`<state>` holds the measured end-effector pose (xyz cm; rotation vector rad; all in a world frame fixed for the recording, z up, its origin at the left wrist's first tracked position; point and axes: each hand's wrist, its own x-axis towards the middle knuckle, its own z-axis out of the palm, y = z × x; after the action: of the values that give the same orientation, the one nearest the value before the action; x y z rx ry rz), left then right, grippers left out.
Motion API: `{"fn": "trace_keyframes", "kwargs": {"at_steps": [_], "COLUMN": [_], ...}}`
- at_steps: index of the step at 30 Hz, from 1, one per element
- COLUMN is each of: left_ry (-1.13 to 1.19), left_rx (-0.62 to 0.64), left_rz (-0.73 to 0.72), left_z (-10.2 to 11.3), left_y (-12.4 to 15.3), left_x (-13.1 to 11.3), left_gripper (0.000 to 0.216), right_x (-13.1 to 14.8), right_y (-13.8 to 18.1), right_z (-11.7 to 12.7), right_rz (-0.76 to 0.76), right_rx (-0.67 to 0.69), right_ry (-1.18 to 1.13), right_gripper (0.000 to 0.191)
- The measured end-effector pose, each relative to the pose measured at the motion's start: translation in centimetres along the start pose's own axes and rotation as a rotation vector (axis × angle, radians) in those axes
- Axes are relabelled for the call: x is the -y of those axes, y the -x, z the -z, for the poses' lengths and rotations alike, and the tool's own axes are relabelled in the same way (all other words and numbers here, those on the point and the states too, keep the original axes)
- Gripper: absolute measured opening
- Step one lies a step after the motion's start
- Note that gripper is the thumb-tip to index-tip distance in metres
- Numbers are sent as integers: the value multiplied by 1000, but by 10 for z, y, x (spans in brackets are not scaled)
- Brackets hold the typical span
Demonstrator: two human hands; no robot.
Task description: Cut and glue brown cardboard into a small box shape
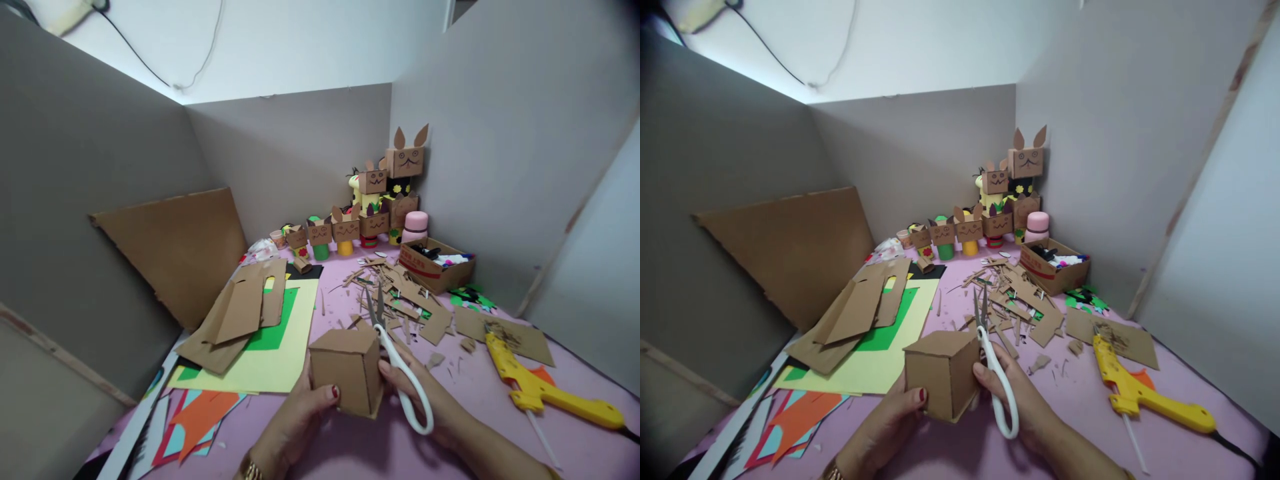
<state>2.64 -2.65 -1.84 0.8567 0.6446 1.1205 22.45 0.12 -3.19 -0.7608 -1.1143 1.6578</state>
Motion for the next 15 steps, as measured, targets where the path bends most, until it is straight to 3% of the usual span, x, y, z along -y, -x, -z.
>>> {"fn": "trace_keyframes", "kwargs": {"at_steps": [3,9,12,15], "left_ry": [-78,-271,-367,-496], "left_rx": [-79,-399,-403,-391], "left_rz": [-74,-301,-339,-494], "left_z": [-1,2,3,5], "left_y": [-2,-11,-11,-10], "left_x": [-1,3,6,8], "left_gripper": [91,99,97,90], "right_x": [-3,-8,-7,-2], "right_y": [-4,-7,-3,0], "right_z": [3,8,6,3], "right_rz": [-15,21,61,101], "right_rx": [-89,-98,-84,-40], "right_ry": [21,7,5,5], "right_gripper": [48,45,55,61]}}
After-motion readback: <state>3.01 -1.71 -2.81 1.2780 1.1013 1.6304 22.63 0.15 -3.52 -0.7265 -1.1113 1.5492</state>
